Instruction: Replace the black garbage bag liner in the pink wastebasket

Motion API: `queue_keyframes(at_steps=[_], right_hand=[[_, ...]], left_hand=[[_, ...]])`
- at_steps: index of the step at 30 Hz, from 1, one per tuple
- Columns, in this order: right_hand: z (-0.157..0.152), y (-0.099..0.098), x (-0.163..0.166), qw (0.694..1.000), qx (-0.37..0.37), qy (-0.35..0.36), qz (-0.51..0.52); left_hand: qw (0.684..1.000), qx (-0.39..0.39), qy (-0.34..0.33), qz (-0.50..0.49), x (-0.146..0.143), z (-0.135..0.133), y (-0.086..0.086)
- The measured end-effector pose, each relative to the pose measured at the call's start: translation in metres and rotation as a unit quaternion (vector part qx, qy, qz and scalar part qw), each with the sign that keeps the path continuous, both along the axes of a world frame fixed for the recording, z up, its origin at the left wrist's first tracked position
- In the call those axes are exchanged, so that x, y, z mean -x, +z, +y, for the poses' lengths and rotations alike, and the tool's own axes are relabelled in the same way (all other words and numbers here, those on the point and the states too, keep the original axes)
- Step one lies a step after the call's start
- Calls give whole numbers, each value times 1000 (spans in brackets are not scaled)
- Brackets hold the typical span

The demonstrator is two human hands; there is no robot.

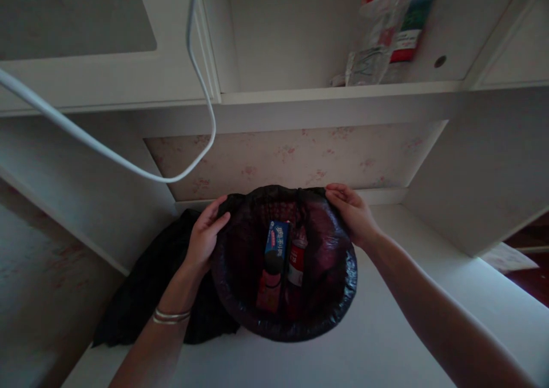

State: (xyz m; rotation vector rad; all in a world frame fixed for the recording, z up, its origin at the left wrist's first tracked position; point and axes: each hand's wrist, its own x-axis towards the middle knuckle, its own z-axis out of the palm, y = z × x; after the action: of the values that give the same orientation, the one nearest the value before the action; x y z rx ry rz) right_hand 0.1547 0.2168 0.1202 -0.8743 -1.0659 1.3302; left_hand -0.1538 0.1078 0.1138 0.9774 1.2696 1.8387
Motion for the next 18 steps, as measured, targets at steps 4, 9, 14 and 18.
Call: queue_keyframes(at_steps=[4,9,14,18], right_hand=[[6,0,-1,1000,20,-3,-22],[24,1,6,998,18,12,-52],[17,15,19,997,-66,26,-28],[-4,23,9,992,-113,42,18]], left_hand=[[999,40,-3,16,9,11,-4],[998,49,-6,28,17,36,1],[999,-11,30,32,12,40,9],[995,-44,94,0,17,19,1]])
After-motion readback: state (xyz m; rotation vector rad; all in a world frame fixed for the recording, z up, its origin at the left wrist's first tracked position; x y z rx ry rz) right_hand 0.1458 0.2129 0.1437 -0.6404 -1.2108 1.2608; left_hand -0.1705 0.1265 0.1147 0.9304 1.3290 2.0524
